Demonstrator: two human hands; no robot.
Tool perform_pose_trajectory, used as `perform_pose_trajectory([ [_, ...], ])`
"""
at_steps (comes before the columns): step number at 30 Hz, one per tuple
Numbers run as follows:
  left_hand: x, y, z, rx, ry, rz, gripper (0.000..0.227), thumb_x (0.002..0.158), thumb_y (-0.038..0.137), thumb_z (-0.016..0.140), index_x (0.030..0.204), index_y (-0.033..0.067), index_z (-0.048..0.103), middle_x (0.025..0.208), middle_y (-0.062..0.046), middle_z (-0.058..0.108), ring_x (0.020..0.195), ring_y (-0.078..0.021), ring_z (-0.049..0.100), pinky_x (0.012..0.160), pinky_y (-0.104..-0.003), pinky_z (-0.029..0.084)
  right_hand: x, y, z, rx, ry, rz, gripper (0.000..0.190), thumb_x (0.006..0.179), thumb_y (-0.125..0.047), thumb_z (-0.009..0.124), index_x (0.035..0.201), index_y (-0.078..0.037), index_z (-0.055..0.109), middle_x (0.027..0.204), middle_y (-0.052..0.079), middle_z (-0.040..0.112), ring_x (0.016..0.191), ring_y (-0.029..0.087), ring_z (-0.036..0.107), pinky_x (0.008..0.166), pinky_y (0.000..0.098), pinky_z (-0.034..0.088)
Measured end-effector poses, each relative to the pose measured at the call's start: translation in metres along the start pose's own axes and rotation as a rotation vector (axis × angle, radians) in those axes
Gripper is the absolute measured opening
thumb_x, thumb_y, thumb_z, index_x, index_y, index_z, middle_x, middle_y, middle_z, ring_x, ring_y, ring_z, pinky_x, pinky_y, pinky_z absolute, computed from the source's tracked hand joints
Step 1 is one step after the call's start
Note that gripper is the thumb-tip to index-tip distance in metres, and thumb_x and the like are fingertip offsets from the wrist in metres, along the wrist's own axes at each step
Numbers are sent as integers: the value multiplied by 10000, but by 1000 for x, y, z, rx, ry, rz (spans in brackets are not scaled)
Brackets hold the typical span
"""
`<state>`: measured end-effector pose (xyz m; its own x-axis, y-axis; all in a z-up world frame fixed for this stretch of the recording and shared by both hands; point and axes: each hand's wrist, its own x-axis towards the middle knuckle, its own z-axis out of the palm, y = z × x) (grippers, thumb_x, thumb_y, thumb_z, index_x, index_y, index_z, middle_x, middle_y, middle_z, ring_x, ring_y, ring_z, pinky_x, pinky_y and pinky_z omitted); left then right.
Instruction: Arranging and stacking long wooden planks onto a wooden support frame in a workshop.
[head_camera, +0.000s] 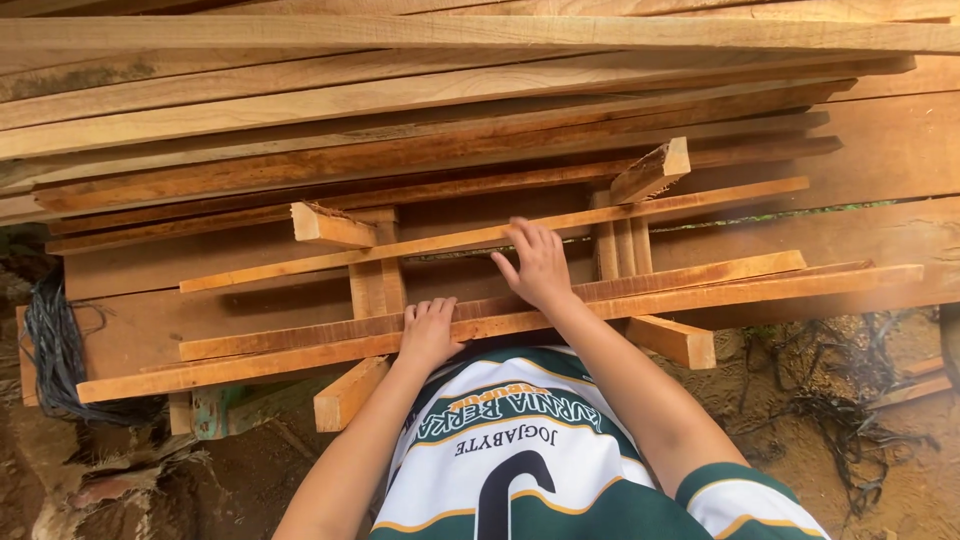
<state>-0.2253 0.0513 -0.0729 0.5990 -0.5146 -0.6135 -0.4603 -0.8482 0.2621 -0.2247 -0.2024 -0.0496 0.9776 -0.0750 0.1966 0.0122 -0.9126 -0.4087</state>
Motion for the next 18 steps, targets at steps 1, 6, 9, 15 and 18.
perform_pose_trajectory([
  [1,-1,-1,1,3,-2,0,914,742,362,868,1506,118,428,1415,-94,544,1365,-306,477,1151,-528,284,7,-1,2,2,1,3,430,930,-465,674,1255,-187,625,1296,26,576,1136,248,572,961,421,458],
  [6,-3,4,-7,-12,-12,-15,925,749,340,873,1521,114,417,1445,-102,531,1392,-308,455,1166,-533,269,27,21,32,-39,-355,55,451,1022,-461,571,1361,-173,648,1298,43,677,1301,291,567,1172,599,259],
  [9,-11,3,6,7,174,23,1011,694,363,899,1541,132,399,1557,-110,387,1468,-335,340,1169,-500,313,29,24,19,59,-395,25,337,929,-389,722,1199,-188,707,1196,2,720,1188,235,651,1111,472,401],
  [15,-32,15,-23,46,259,12,1245,732,317,921,1650,37,129,1704,-254,17,1556,-470,-2,1261,-531,150,17,9,11,190,-466,147,411,957,-512,672,1227,-207,621,1180,18,740,1176,233,662,1138,482,364],
  [18,-24,18,-17,24,233,-9,1279,726,303,921,1655,31,85,1709,-258,-27,1558,-474,-64,1266,-554,71,13,5,6,185,-564,175,320,952,-469,677,1152,-221,704,1106,-14,765,1110,212,689,1046,440,449],
])
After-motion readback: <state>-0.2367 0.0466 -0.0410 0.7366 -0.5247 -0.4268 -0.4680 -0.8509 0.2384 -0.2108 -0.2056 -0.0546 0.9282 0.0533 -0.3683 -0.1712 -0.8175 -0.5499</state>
